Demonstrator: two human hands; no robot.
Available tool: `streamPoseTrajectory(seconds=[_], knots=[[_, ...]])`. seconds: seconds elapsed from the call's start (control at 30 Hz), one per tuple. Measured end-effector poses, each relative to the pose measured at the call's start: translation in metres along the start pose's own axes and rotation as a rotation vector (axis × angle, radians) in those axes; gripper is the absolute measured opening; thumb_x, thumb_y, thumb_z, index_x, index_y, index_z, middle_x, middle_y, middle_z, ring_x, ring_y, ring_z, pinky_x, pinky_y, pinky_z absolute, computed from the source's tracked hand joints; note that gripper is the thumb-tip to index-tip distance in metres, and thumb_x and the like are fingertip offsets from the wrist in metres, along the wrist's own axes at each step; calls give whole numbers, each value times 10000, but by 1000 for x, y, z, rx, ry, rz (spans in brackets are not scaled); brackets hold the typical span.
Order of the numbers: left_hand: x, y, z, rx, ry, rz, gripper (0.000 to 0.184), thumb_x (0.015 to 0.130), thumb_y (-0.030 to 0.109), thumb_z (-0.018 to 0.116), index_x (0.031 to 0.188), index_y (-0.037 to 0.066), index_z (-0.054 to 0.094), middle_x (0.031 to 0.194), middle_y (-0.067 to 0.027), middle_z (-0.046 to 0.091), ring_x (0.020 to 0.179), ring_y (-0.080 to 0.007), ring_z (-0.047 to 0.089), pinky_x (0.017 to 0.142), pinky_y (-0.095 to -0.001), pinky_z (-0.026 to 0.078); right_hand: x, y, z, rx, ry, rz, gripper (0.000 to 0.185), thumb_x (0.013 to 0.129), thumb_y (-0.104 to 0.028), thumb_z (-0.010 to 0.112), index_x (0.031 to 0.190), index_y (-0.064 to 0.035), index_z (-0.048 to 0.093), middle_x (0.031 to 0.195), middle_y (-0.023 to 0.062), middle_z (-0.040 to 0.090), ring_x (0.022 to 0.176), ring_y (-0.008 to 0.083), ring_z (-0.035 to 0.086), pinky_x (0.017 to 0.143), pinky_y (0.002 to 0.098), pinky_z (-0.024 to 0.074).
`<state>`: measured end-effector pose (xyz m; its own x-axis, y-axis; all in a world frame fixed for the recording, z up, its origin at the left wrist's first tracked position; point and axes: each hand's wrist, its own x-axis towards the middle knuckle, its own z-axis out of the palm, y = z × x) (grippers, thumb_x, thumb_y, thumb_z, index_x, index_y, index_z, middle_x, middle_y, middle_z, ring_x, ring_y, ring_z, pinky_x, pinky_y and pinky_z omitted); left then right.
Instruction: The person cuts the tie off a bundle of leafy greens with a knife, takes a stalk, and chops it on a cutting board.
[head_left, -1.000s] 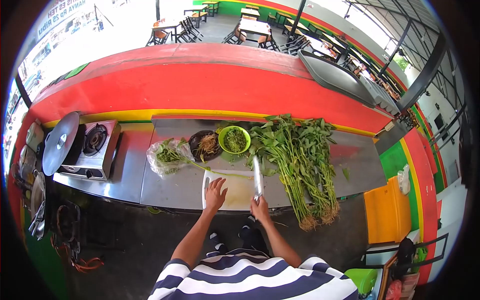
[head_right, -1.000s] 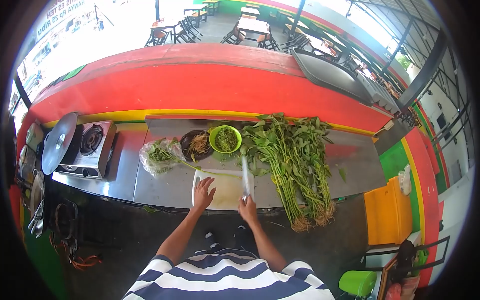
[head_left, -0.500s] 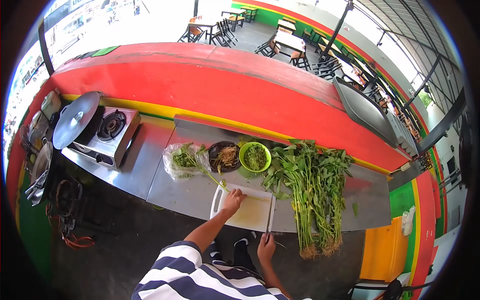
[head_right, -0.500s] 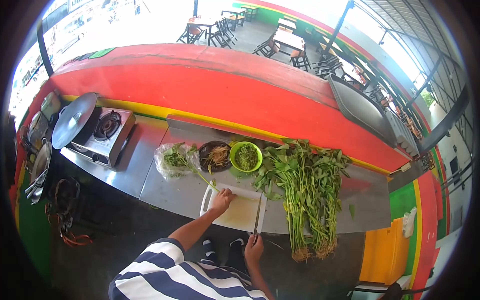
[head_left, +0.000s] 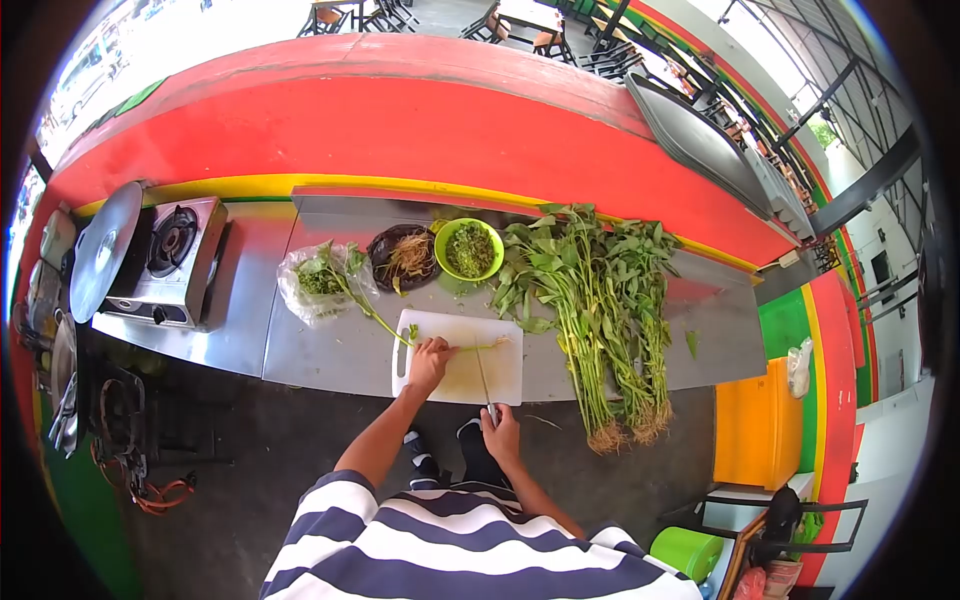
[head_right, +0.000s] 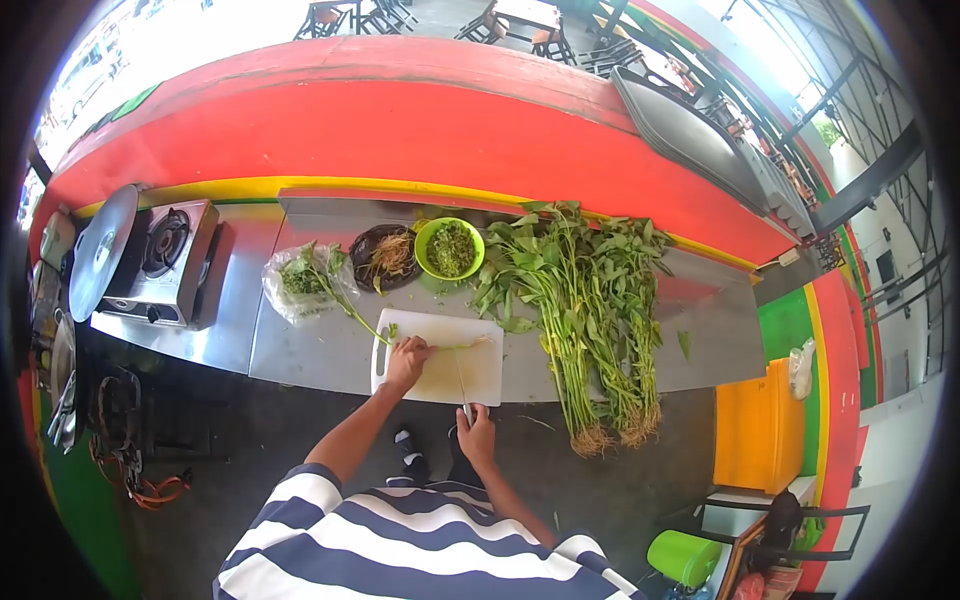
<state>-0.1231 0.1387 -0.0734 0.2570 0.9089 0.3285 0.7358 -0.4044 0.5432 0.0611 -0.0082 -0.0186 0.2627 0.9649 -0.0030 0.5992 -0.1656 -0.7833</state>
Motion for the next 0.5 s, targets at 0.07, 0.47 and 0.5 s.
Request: streamPoseTrajectory(seconds=[0.07,0.47,0.5], knots=[[-2,0,0,-2,18,21,302,804,77,617,1031,220,756,909,6,583,899,-201,577,793,-388,426,2,-6,-3,23,41,-2,346,902,-268,666,1091,10,582,853,205,683,748,331,690,674,385,527],[-4,6,-10,-3,-54,15,354,784,53,622,1057,234,757,899,18,569,900,-195,559,797,-381,405,6,13,8,-150,12,-123,382,960,-227,564,1271,-5,554,912,303,662,852,446,663,729,480,526],[-5,5,-9,-2,-58,17,354,784,53,622,1057,234,757,899,18,569,900,-195,559,797,-381,405,8,1,3,-160,-62,6,385,962,-239,554,1282,-25,548,902,313,655,861,466,646,730,514,519]])
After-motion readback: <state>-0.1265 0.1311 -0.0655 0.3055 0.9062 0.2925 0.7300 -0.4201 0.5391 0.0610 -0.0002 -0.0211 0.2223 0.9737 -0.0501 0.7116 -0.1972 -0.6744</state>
